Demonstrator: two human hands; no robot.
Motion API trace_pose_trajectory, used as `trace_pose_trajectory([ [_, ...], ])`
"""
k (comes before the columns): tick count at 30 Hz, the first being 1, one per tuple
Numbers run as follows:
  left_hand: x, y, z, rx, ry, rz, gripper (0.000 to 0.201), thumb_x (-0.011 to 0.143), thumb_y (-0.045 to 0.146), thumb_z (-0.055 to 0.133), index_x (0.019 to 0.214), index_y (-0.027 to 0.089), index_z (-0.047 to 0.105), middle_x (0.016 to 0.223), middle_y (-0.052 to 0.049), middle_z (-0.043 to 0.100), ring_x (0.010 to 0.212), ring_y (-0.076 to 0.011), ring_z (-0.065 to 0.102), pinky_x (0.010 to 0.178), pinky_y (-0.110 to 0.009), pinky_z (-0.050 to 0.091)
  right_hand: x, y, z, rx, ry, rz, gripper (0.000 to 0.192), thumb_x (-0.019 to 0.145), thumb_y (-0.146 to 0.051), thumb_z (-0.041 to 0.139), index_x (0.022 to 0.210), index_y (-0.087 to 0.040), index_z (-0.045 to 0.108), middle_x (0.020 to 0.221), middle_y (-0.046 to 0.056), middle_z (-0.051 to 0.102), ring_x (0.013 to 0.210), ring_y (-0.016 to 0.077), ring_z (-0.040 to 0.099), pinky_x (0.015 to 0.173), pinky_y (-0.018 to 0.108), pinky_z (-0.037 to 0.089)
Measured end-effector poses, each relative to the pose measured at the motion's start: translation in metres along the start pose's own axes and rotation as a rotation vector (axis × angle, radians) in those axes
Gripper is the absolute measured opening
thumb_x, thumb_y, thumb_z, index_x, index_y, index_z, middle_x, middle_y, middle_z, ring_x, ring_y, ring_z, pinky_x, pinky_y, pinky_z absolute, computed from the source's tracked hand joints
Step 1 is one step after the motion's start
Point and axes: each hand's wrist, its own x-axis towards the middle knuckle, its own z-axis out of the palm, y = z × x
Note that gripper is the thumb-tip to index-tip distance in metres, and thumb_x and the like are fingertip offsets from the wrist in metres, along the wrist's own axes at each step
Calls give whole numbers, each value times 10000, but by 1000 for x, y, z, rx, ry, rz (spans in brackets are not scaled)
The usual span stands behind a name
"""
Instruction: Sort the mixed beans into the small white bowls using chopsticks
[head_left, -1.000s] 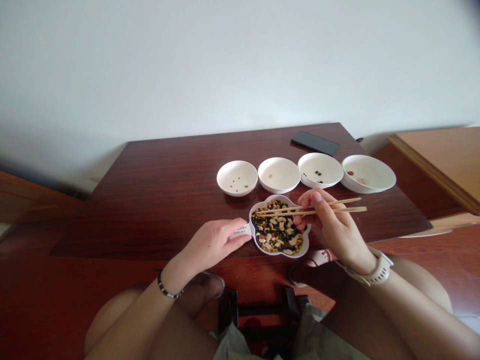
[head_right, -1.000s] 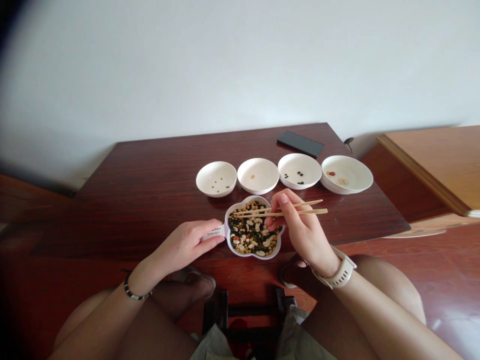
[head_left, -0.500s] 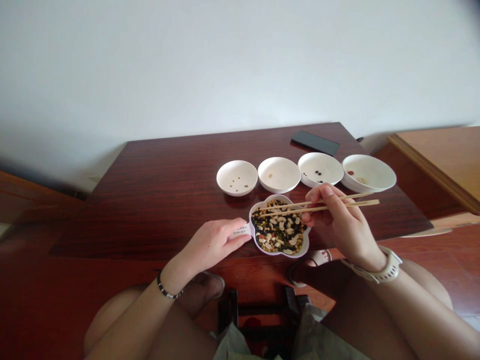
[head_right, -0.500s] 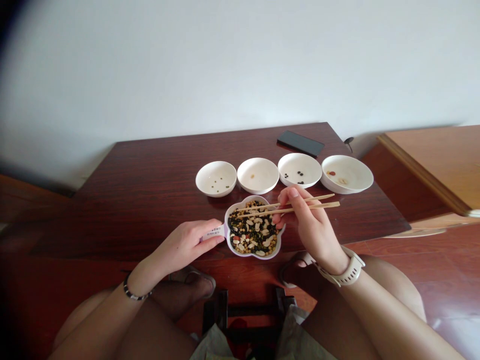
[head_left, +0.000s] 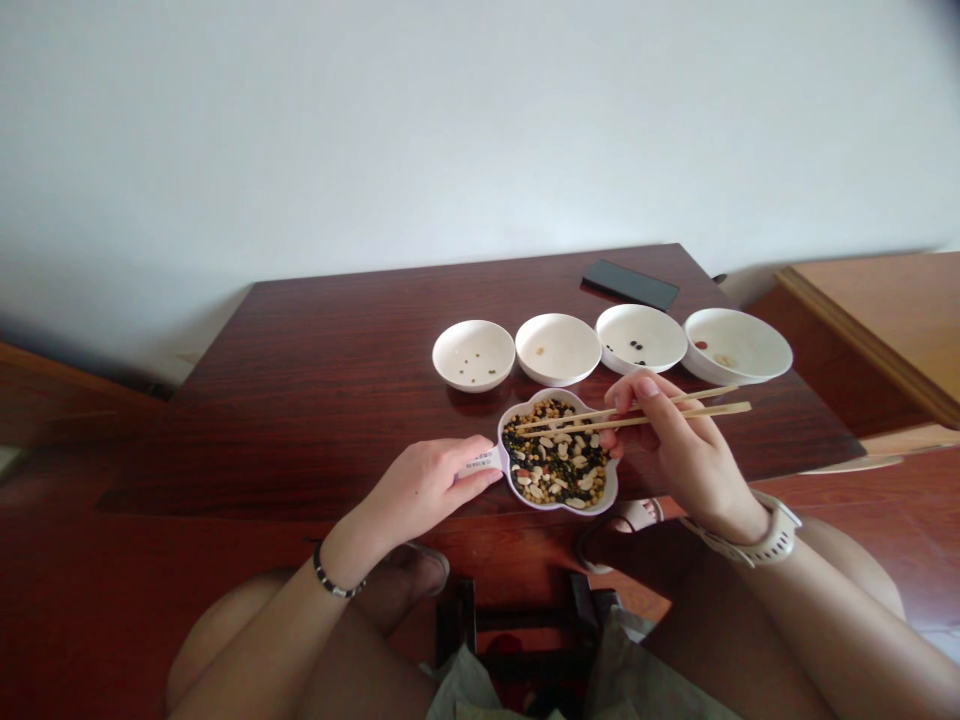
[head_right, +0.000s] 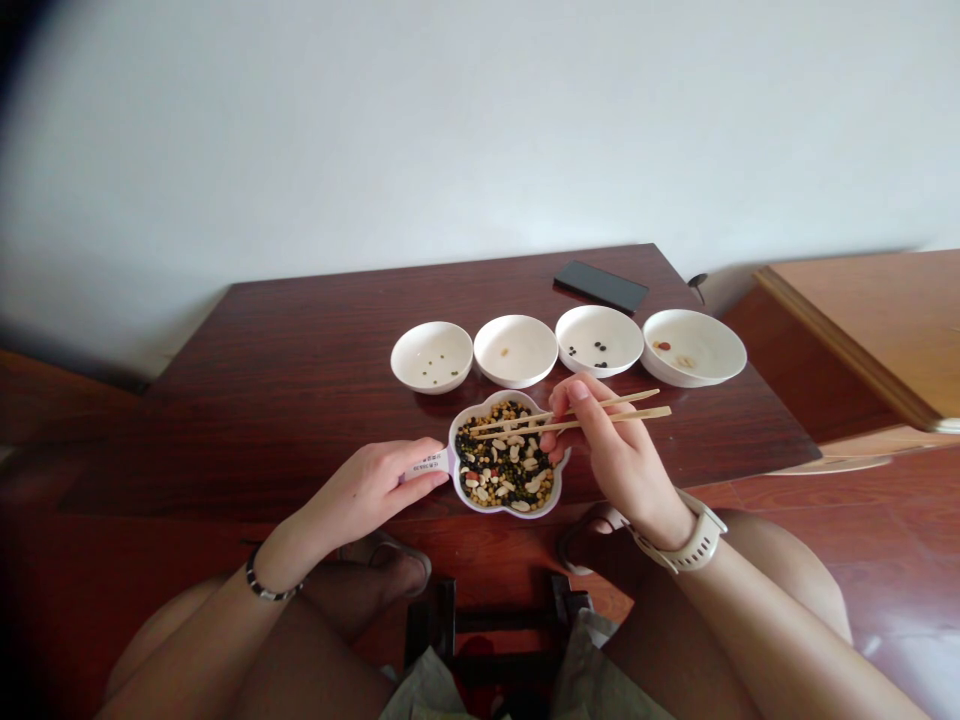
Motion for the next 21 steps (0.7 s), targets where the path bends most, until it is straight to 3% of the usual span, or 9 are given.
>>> trace_pose_trajectory([
  [21, 1, 0, 0, -4, 1, -5, 246, 1095, 428, 572, 987, 219, 644, 895, -13, 729, 781, -177, 676, 703, -277, 408, -3, 0, -1, 6, 16, -23, 363, 1067, -538, 570, 880, -231, 615, 782, 26, 642, 662, 158, 639, 575, 269, 539],
])
